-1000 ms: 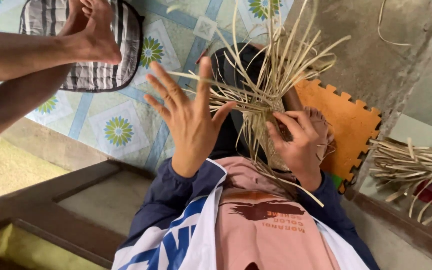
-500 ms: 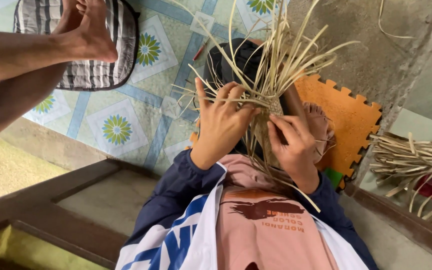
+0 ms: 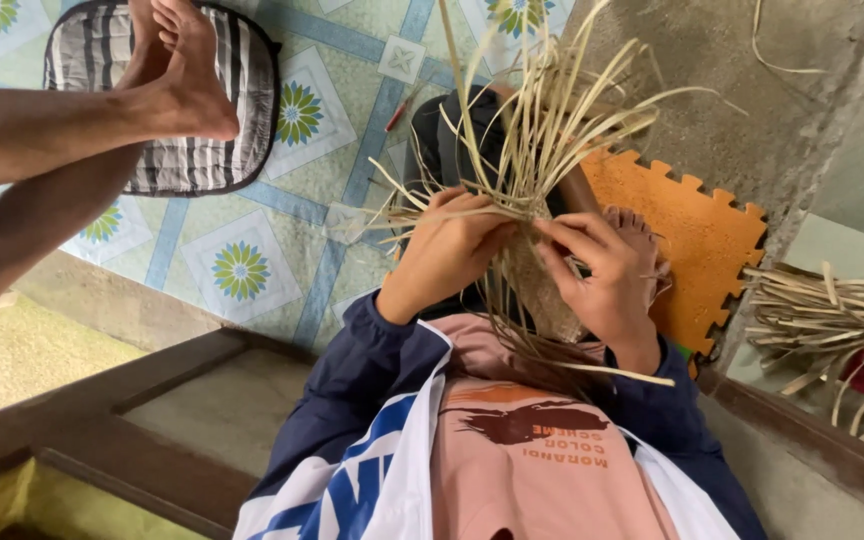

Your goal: Weaving a hat from dried straw strands by hand while sitting on a cushion on the floor.

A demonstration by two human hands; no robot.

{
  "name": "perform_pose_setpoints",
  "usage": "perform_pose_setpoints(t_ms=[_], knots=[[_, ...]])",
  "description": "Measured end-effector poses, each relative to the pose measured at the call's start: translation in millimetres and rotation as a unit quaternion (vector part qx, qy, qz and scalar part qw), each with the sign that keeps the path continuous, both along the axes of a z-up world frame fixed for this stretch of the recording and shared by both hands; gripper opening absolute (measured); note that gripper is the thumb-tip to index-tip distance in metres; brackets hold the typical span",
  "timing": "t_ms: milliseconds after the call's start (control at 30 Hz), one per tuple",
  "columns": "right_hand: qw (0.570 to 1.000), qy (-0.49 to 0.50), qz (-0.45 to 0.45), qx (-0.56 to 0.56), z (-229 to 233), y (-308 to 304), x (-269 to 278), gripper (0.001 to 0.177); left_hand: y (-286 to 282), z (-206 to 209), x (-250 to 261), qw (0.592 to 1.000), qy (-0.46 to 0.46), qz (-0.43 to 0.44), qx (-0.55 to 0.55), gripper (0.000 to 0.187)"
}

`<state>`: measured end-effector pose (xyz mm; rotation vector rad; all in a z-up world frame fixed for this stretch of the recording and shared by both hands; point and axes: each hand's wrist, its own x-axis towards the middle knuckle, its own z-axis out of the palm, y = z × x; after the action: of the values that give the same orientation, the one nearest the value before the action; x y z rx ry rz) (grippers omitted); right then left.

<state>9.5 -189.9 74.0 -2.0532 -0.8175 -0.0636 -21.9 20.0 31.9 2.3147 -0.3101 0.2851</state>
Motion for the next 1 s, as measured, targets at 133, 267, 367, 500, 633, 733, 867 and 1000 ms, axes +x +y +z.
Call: perform_pose_setpoints(t_ms=[133, 267, 367, 500, 633, 733, 867, 1000], knots=[[1.000, -0.011, 0.025, -0.011, -1.5, 6.1, 4.4, 0.032, -5.3, 34.0, -0.5, 0.989, 0.071, 0.003, -0.126, 0.010], [0.999, -0.042, 0.021, 0.011, -0.7, 13.1, 4.7, 0.017, -4.6, 44.9, 2.9, 0.951, 0.128, 0.002, -0.280, 0.029], [0.998, -0.052, 0.017, 0.017, -3.5, 14.6, 1.4, 0.014, -4.6, 29.5, 3.3, 0.943, 0.132, 0.018, -0.305, 0.041], [0.999, -0.036, -0.003, 0.028, -13.8, 12.1, 1.3, 0.014, -6.8, 59.8, 4.7, 0.937, 0.099, 0.011, -0.334, 0.036], [0.999, -0.039, 0.004, 0.014, -11.4, 10.5, 5.7, 0.012, -7.2, 54.9, -0.8, 0.928, 0.099, 0.007, -0.360, 0.033], [0.999, -0.051, 0.001, 0.006, -12.6, 13.1, 6.6, 0.009, -7.4, 49.8, -2.7, 0.930, 0.102, 0.033, -0.351, 0.027], [0.999, -0.047, -0.006, 0.007, -17.8, 13.4, 8.8, 0.009, -7.1, 54.8, -0.7, 0.934, 0.079, 0.028, -0.348, 0.017], [1.000, 0.001, 0.004, 0.023, -13.7, 10.9, 16.2, 0.008, -15.9, 49.1, -3.4, 0.936, 0.068, 0.035, -0.343, 0.012]])
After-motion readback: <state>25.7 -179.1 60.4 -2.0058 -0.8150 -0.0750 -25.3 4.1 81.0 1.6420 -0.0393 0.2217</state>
